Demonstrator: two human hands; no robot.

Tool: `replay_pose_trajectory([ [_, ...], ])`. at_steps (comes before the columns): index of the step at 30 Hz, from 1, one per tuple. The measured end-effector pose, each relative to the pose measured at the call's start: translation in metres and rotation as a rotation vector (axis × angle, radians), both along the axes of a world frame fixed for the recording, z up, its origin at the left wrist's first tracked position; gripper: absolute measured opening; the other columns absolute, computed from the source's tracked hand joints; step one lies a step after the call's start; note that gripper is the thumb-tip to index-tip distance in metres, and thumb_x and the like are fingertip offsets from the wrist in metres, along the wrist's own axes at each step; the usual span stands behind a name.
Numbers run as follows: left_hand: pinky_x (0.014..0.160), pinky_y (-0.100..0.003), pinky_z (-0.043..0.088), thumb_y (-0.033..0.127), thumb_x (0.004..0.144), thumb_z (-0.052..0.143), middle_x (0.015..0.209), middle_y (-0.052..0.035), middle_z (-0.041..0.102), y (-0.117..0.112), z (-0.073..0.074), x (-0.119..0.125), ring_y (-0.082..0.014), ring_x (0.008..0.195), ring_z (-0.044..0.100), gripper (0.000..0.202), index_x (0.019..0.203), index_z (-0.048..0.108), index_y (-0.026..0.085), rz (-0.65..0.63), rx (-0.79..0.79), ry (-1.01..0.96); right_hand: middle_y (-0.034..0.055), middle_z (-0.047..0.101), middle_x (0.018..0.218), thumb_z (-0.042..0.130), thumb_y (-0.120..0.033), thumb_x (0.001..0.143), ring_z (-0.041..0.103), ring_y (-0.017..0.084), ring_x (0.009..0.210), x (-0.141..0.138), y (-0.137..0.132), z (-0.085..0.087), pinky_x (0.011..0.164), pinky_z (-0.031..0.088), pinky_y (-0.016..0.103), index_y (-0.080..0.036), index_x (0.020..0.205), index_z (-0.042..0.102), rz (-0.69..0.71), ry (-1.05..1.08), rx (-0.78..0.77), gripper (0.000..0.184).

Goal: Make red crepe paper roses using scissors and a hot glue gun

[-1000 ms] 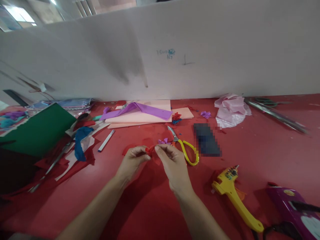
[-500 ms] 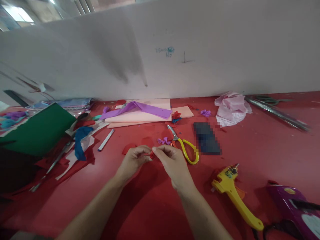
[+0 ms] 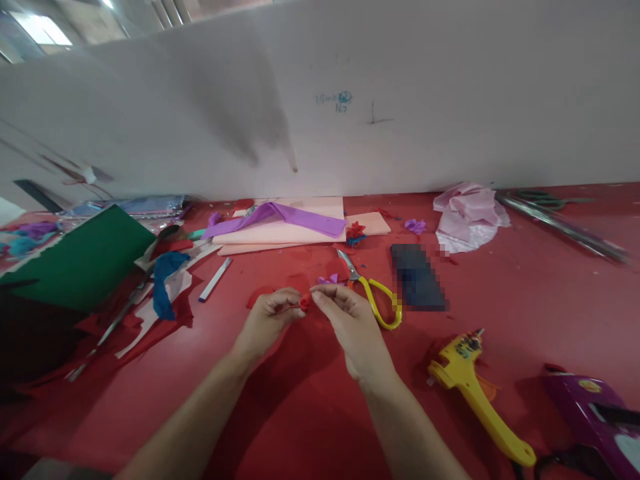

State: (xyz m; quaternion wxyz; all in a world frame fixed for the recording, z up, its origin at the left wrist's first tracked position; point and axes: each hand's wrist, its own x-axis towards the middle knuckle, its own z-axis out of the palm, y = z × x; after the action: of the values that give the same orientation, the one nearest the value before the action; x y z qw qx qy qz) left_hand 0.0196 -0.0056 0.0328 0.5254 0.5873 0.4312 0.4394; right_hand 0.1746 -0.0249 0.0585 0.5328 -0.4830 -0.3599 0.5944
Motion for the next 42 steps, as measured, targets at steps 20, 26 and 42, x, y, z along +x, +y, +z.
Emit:
replay_pose_trajectory([
  [20, 0.072, -0.026, 0.044, 0.027, 0.068, 0.073, 0.072, -0.0017, 0.060, -0.002, 0.008, 0.002, -0.0140, 0.071, 0.055, 0.011, 0.065, 0.068, 0.017, 0.037, -0.021, 0.020, 0.0032, 0.071, 0.089, 0.069, -0.033, 0.074, 0.063, 0.018, 0.088, 0.000, -0.003, -0.001, 0.086, 0.048, 0.035, -0.022, 0.087, 0.070, -0.042, -0.132, 0.091, 0.017],
  [26, 0.070, -0.026, 0.045, 0.023, 0.063, 0.075, 0.072, -0.0012, 0.063, -0.002, 0.001, 0.001, -0.0136, 0.070, 0.056, 0.008, 0.064, 0.069, 0.018, 0.053, -0.082, -0.020, 0.0031, 0.070, 0.093, 0.067, -0.033, 0.076, 0.063, 0.019, 0.090, 0.000, -0.003, -0.003, 0.086, 0.048, 0.035, -0.024, 0.088, 0.070, -0.025, -0.160, 0.117, 0.016],
  [42, 0.072, -0.028, 0.044, 0.020, 0.062, 0.074, 0.067, -0.0010, 0.064, -0.002, 0.009, -0.003, -0.0136, 0.066, 0.055, 0.004, 0.062, 0.071, 0.018, -0.097, -0.144, 0.037, 0.0013, 0.069, 0.084, 0.067, -0.037, 0.076, 0.062, 0.017, 0.082, 0.002, -0.003, 0.001, 0.080, 0.046, 0.033, -0.023, 0.089, 0.069, 0.077, -0.098, 0.083, 0.019],
])
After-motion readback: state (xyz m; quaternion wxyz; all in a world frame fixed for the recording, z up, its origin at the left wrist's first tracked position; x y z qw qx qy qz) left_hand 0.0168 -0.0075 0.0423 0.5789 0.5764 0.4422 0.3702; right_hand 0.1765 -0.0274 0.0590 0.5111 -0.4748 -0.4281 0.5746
